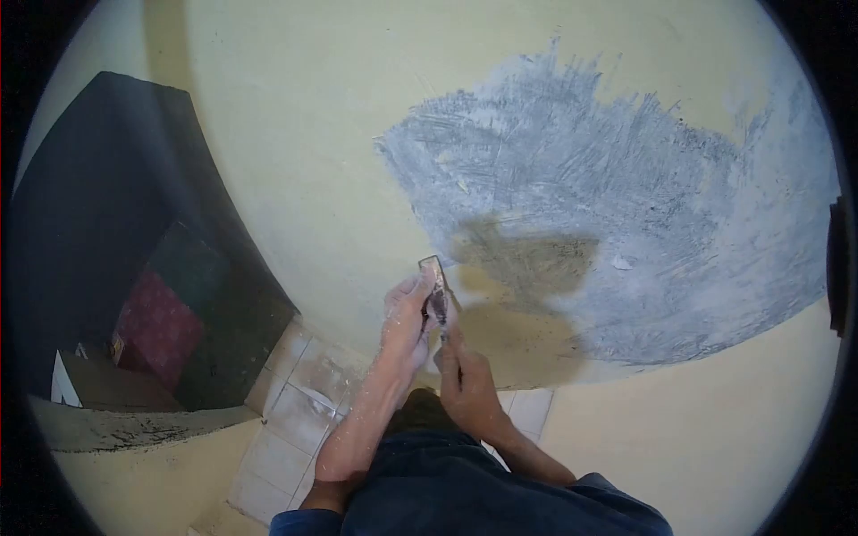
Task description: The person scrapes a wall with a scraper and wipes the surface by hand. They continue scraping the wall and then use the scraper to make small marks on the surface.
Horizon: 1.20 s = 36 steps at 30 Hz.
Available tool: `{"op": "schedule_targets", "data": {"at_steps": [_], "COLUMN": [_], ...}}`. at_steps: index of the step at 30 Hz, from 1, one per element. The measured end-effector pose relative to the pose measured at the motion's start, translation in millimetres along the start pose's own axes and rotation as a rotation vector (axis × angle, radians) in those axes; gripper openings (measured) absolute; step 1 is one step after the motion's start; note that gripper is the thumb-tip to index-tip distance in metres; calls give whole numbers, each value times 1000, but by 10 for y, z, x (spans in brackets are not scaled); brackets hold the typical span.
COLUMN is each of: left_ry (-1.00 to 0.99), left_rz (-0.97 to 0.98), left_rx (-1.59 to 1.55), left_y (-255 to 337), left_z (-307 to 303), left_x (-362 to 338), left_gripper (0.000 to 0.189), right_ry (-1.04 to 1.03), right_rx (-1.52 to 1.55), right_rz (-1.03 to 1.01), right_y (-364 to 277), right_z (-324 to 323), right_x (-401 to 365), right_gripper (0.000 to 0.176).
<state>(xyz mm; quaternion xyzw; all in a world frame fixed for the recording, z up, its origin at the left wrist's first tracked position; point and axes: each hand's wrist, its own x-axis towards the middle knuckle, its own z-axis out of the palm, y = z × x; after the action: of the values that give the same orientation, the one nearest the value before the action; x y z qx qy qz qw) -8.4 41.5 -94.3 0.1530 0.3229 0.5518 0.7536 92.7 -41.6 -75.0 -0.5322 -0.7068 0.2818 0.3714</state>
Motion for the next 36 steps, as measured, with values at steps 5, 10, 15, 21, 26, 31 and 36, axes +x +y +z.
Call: {"op": "schedule_targets", "data": {"at_steps": [5, 10, 15, 21, 26, 31, 36], "left_ry": [-61, 6, -10, 62, 54, 91, 16], "left_rz": [1, -78, -48, -50, -38, -13, 56], "left_rx": [13, 72, -33, -12, 84, 32, 137], "left_y": [-17, -154, -36, 25, -300, -199, -41], "left_z": [-60, -90, -77, -16, -256, -310, -131], "left_x": [78, 12, 24, 57, 195, 207, 64], "left_gripper": [23, 23, 21, 25, 32, 32, 28], "right_ry": [-2, 37, 57, 105, 130, 71, 91], "right_rx": [10, 41, 41, -87, 62, -7, 79], "right_rz": [34, 83, 57, -60, 46, 3, 64], "right_y": [-79, -68, -44, 114, -28, 21, 51], "right_z": [-16, 11, 112, 167, 136, 256, 144], "right_x": [45, -54, -58, -45, -99, -50, 3], "right_gripper": [46, 46, 44, 41, 39, 54, 50]}}
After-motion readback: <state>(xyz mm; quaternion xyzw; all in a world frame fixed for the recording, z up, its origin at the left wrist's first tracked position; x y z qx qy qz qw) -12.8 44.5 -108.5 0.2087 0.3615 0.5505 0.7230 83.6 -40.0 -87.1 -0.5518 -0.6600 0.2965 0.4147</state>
